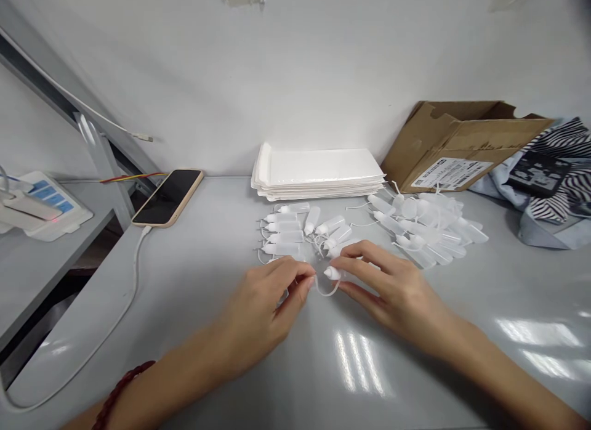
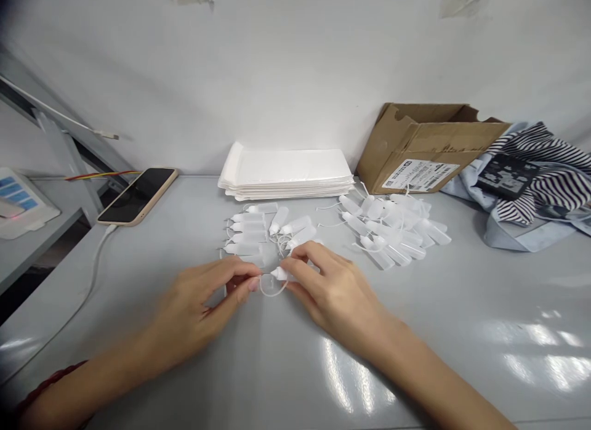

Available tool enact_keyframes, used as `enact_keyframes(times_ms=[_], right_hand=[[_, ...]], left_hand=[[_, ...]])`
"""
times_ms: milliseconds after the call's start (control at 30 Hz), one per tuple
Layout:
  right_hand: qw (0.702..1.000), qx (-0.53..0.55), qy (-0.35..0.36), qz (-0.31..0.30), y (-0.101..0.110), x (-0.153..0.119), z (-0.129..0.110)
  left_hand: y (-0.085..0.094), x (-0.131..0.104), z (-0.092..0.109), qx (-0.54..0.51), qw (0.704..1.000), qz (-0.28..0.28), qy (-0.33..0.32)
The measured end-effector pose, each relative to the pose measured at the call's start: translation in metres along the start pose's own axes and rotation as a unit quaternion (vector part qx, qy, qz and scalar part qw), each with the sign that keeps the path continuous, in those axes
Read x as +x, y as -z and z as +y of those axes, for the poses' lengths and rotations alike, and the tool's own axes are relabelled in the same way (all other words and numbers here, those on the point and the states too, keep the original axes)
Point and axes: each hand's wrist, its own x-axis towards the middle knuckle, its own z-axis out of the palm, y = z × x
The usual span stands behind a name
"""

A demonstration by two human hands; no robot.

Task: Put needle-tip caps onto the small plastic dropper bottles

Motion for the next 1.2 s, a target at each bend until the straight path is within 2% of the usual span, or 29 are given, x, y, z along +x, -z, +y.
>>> enact_keyframes(times_ms=[800,1033,1200], right_hand=[[1.0,-0.008,0.008,0.017,-0.0005,-0.0009,-0.0004],[1.0,-0.007,0.017,0.0,-0.0017,-0.001,-0.0019],[1.0,-0.01,0.008,0.019,-0.0005,-0.0008,-0.0023]], left_hand=[[0.0016,-0.0013,0.0009,0.001,1.0,0.011,-0.007],[0.0025,-0.0011,0.0023,0.006,1.0,0.007,-0.006],[0.0018,-0.002,0.0012,0.002,1.0,0.017,-0.014]])
